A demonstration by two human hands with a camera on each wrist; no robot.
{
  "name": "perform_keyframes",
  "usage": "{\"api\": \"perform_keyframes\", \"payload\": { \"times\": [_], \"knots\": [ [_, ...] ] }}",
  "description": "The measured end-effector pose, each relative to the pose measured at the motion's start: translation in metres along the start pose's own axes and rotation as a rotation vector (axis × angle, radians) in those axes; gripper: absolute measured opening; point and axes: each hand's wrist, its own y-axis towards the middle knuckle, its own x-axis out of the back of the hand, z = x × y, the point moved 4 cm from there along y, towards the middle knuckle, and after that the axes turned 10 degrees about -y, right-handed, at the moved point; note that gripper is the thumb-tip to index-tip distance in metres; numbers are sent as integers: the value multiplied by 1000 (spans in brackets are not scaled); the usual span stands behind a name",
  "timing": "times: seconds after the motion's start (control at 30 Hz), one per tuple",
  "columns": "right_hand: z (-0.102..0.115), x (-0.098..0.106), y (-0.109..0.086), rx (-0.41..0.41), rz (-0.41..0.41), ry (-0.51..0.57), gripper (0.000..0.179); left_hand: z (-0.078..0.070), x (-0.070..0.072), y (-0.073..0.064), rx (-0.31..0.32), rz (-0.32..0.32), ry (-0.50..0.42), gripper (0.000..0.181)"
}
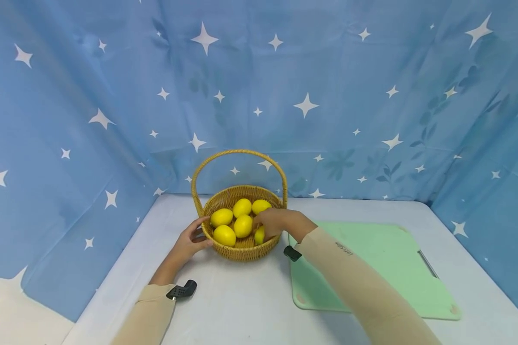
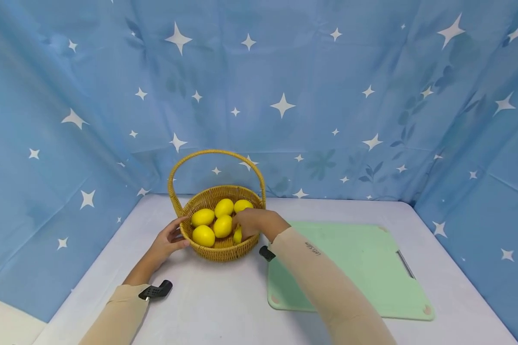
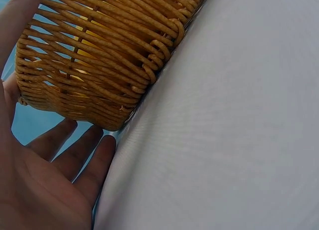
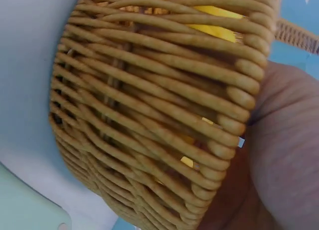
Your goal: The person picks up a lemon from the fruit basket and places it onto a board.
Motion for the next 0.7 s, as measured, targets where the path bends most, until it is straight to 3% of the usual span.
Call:
{"api": "perform_keyframes", "payload": {
  "times": [0.13, 0.4, 0.57, 0.7],
  "knots": [
    [-1, 1, -2, 23, -28, 5, 43, -6, -3, -1, -7, 1, -3, 76],
    [-4, 4, -13, 73, -188, 26, 53, 14, 5, 3, 7, -26, 43, 74],
    [-9, 5, -25, 29, -295, 152, 59, 13, 7, 2, 27, -39, 12, 74],
    [-14, 6, -41, -16, -408, 245, 59, 2, 2, 0, 21, -41, 17, 74]
  ]
}}
